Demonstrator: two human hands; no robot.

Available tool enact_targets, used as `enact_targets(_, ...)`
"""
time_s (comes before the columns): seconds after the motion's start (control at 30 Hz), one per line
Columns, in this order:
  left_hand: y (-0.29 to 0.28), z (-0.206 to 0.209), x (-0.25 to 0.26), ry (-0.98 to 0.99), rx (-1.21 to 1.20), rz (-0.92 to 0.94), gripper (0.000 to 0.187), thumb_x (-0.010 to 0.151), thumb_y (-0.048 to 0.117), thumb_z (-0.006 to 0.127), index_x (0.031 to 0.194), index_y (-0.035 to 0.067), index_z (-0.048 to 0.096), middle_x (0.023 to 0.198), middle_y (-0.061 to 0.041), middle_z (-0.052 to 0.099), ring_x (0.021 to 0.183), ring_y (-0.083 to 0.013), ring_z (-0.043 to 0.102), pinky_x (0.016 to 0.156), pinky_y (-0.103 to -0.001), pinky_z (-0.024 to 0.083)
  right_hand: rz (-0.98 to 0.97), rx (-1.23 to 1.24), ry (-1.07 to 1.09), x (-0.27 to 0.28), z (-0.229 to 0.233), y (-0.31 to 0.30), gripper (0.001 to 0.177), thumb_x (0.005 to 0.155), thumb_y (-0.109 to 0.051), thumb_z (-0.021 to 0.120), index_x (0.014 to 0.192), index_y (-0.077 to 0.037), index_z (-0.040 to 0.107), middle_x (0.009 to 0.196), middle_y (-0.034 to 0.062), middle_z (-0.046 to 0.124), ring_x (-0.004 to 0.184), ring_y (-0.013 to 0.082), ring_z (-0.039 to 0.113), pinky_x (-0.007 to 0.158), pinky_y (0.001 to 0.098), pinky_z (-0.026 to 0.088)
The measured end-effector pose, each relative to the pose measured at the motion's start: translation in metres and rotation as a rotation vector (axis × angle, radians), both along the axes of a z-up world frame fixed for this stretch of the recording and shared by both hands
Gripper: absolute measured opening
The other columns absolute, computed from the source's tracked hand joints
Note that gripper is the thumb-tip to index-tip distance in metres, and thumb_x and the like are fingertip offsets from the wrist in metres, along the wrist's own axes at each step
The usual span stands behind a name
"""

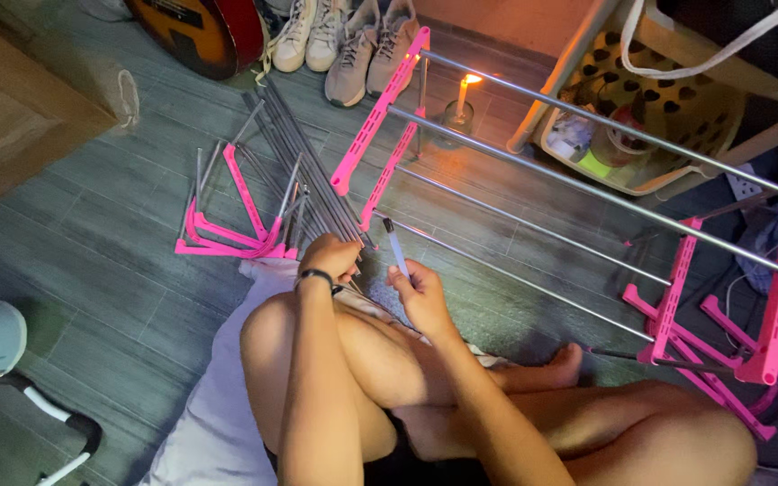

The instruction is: The person assembles a drying rack by fitting metal rods into pink plastic joints, using a lighter to heat the plastic to ensure a secure connection.

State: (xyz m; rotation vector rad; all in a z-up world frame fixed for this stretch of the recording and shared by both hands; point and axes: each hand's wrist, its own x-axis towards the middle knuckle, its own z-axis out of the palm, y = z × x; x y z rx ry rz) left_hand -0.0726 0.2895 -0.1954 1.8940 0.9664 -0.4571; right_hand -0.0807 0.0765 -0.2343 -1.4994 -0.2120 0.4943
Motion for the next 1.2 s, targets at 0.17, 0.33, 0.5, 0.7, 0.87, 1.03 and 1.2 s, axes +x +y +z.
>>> enact_targets(0.17, -0.022, -0.002, -0.037, -0.425, -0.543, 0.207, 0.02, 0.09, 0.018, 0.064, 0.081, 0.0, 0.064, 0.066, -0.009, 0.064, 0.048, -0.0147, 0.054, 0.042, -0.032, 0.044, -0.004, 0.116, -0.159, 0.0, 0.04, -0.002, 0.019, 0.102, -0.021, 0.065, 0.093, -0.004, 0.069, 0.077, -0.006, 0.06, 0.07, 0.0042, 0.052, 0.063, 0.0239, 0.043)
enact_targets(0.33, -0.07, 0.013, -0.081, -0.591, -0.882, 0.355, 0.013, 0.093, 0.008, 0.064, 0.103, 0.005, 0.056, 0.079, -0.007, 0.065, 0.054, -0.0136, 0.058, 0.049, -0.031, 0.049, 0.056, 0.043, -0.232, 0.01, 0.086, -0.017, 0.014, 0.097, -0.015, 0.071, 0.099, -0.001, 0.072, 0.082, -0.0043, 0.065, 0.076, 0.0061, 0.055, 0.067, 0.0253, 0.047)
enact_targets(0.5, -0.128, 0.074, -0.098, -0.649, -0.798, 0.2, 0.041, 0.089, 0.003, 0.061, 0.126, 0.013, 0.049, 0.081, -0.003, 0.066, 0.064, -0.0154, 0.069, 0.057, -0.031, 0.061, 0.208, 0.085, -0.064, 0.017, 0.152, -0.032, 0.018, 0.093, -0.016, 0.075, 0.103, -0.001, 0.071, 0.077, -0.0035, 0.067, 0.067, 0.0043, 0.059, 0.058, 0.0241, 0.049)
enact_targets(0.7, -0.174, 0.107, -0.108, -0.838, -0.509, -0.087, 0.038, 0.099, 0.005, 0.06, 0.131, 0.0, 0.039, 0.099, -0.012, 0.066, 0.08, -0.0179, 0.077, 0.069, -0.033, 0.067, 0.312, -0.066, -0.021, 0.013, 0.197, -0.06, 0.025, 0.085, -0.013, 0.082, 0.106, -0.003, 0.073, 0.071, -0.0007, 0.066, 0.057, 0.0027, 0.054, 0.046, 0.0234, 0.042)
enact_targets(0.87, -0.179, 0.122, -0.101, -0.835, -0.146, -0.372, 0.046, 0.094, 0.004, 0.068, 0.134, -0.002, 0.045, 0.106, -0.016, 0.068, 0.085, -0.0171, 0.073, 0.07, -0.032, 0.064, 0.217, -0.047, -0.132, 0.008, 0.186, -0.096, 0.019, 0.085, -0.007, 0.083, 0.103, -0.003, 0.079, 0.073, -0.0073, 0.059, 0.06, 0.0004, 0.045, 0.05, 0.0214, 0.035)
enact_targets(1.03, -0.156, 0.136, -0.082, -0.934, -0.373, -0.339, 0.049, 0.092, 0.0, 0.064, 0.136, 0.001, 0.045, 0.118, -0.011, 0.064, 0.095, -0.0146, 0.069, 0.08, -0.031, 0.06, 0.149, -0.129, -0.188, 0.007, 0.168, -0.153, 0.017, 0.081, 0.0, 0.081, 0.098, -0.003, 0.081, 0.075, -0.0076, 0.064, 0.06, 0.0011, 0.042, 0.051, 0.0221, 0.03)
enact_targets(1.2, -0.141, 0.122, -0.066, -0.991, -0.717, -0.196, 0.021, 0.106, 0.008, 0.055, 0.126, 0.002, 0.053, 0.115, -0.012, 0.068, 0.084, -0.0138, 0.064, 0.075, -0.029, 0.055, 0.211, -0.135, -0.123, 0.013, 0.139, -0.203, 0.02, 0.079, 0.001, 0.08, 0.099, -0.002, 0.082, 0.081, -0.0079, 0.068, 0.067, 0.0005, 0.05, 0.057, 0.0197, 0.038)
